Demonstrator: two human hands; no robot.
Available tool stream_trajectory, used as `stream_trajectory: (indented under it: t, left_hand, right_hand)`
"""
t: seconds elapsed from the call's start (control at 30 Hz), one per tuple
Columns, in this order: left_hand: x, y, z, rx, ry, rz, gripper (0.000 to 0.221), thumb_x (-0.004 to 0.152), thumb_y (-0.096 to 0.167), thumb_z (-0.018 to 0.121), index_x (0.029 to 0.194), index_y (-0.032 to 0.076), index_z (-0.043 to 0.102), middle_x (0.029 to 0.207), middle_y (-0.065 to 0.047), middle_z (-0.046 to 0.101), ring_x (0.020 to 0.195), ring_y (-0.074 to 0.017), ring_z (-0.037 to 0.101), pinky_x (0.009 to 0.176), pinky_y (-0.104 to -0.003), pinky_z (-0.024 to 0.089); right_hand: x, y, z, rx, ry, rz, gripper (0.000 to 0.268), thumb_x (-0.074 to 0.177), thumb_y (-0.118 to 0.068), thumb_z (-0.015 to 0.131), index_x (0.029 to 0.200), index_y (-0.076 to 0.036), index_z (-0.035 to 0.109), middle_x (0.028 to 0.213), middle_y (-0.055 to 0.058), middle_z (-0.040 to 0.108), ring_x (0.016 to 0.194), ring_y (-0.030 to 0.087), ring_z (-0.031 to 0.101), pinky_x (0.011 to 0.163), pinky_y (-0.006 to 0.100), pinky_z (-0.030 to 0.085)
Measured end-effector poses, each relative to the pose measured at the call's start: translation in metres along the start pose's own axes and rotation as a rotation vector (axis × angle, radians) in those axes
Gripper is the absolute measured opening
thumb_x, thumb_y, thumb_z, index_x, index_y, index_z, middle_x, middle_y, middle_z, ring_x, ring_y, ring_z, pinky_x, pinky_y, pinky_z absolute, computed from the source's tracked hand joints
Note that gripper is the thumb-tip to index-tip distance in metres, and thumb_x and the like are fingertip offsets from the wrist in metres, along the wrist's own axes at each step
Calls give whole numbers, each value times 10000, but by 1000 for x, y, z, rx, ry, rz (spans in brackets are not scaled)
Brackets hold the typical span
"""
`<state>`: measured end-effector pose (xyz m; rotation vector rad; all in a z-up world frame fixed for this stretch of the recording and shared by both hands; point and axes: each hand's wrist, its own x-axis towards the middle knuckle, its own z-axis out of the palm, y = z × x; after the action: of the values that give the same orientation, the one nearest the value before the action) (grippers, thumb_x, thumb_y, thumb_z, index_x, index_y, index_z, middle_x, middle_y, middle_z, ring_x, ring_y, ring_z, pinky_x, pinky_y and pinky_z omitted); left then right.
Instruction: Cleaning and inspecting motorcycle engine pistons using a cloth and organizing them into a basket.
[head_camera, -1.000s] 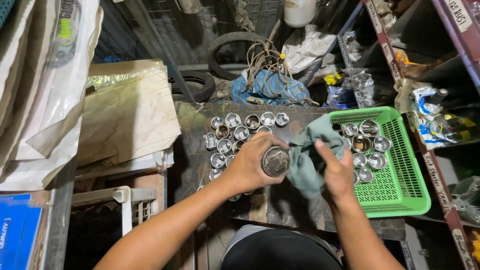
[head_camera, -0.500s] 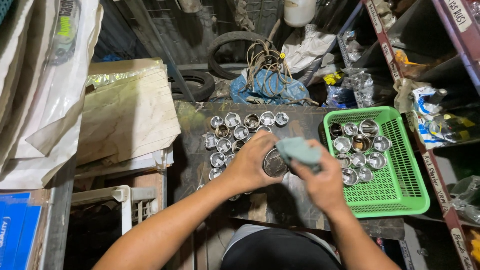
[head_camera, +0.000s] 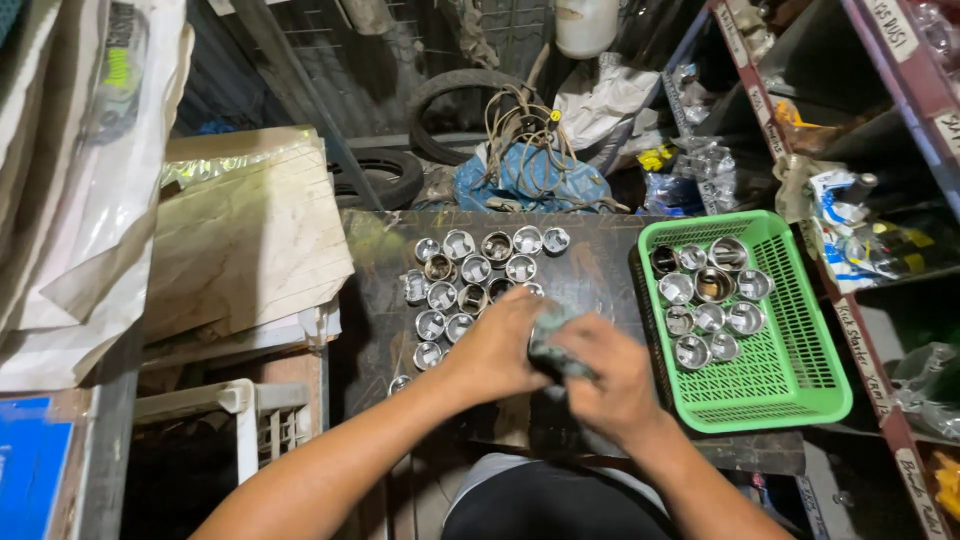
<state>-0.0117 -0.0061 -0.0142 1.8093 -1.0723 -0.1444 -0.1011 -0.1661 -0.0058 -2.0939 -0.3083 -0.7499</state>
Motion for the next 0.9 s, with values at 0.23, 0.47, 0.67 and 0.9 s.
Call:
stream_trajectory:
  t: [0.23,0.47,0.67,0.9]
  left_hand:
    - [3,1,1,11,8,-3,575,521,271,867,996,8,679,883,-181,708,931,-390,683,819,-457,580]
    - [3,-1,6,-2,-13,-11,485,584,265,861,956,18,672,851,-176,709,902,-391,685,791,-438,579]
    - [1,-5,11,-24,-10,-46,527,511,287,877,936,50,673,840,-136,713,913,-363,695,812,-421,585]
    - [9,12,-6,48,1,-114,594,544,299,903,988,-20,672,872,-247,698,907,-457,688,787,-528,585]
  right_hand:
    - [-1,17,-7,-23,35,-40,391,593,56,525,894,-60,747,839,139,674,725,395,679,700,447,585]
    - [-6,25,-2,22,23,-35,397,577,17,552,896,-98,757,865,81,687,718,312,681,715,373,589]
    - [-17,32,1,19,25,-29,396,565,12,598,906,-90,772,873,115,694,743,347,693,727,418,586]
    - [-4,14,0,75,78,199,256,765,46,671,902,-129,796,979,75,708,842,256,664,857,352,550]
